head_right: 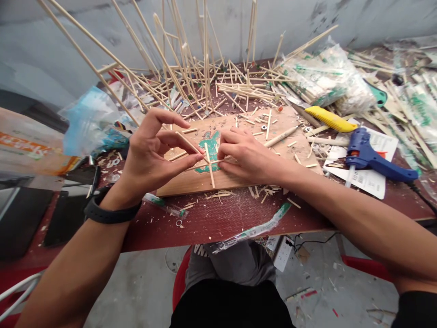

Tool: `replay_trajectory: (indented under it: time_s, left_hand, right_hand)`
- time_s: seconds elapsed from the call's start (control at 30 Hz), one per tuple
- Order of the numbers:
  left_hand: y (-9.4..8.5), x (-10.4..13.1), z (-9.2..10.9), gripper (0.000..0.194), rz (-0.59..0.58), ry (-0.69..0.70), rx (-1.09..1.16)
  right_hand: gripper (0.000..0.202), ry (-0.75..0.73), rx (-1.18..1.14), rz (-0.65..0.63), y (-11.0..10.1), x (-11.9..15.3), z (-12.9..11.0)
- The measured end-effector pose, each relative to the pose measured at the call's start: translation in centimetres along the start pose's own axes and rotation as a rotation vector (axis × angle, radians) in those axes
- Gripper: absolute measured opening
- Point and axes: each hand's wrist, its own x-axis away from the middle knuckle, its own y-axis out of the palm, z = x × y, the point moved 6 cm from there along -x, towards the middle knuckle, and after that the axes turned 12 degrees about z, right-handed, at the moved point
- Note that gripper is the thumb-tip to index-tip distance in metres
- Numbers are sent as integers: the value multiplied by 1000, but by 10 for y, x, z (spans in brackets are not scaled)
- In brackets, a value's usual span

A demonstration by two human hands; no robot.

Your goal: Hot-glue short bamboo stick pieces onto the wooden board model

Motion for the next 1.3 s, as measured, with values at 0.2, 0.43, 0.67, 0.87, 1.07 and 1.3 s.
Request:
replay_trajectory:
  time_s: [0.2,0.43,0.67,0.87,1.07,1.3]
  left_hand:
    - [-2,0,1,42,13,-16,-23]
    - [-5,-1,0,43,3,-23,-76]
    - [-3,-1,-2,38,-25,-54,-68]
    - [1,-1,-2,39,-85,-58,-74]
    - [2,-1,-3,39,-102,-83,-86]
    - [3,-1,-2,39,-109,-74,-62]
  right_hand:
    - [16,32,110,-13,-3,0,5]
    - [21,157,231,-25,-10,0,16]
    - [18,188,324,14,-14,1,23]
    - [15,256,408,147,-36,5,44]
    - [20,235,381,168,-37,6,43]
    - [22,268,320,219,-28,8,38]
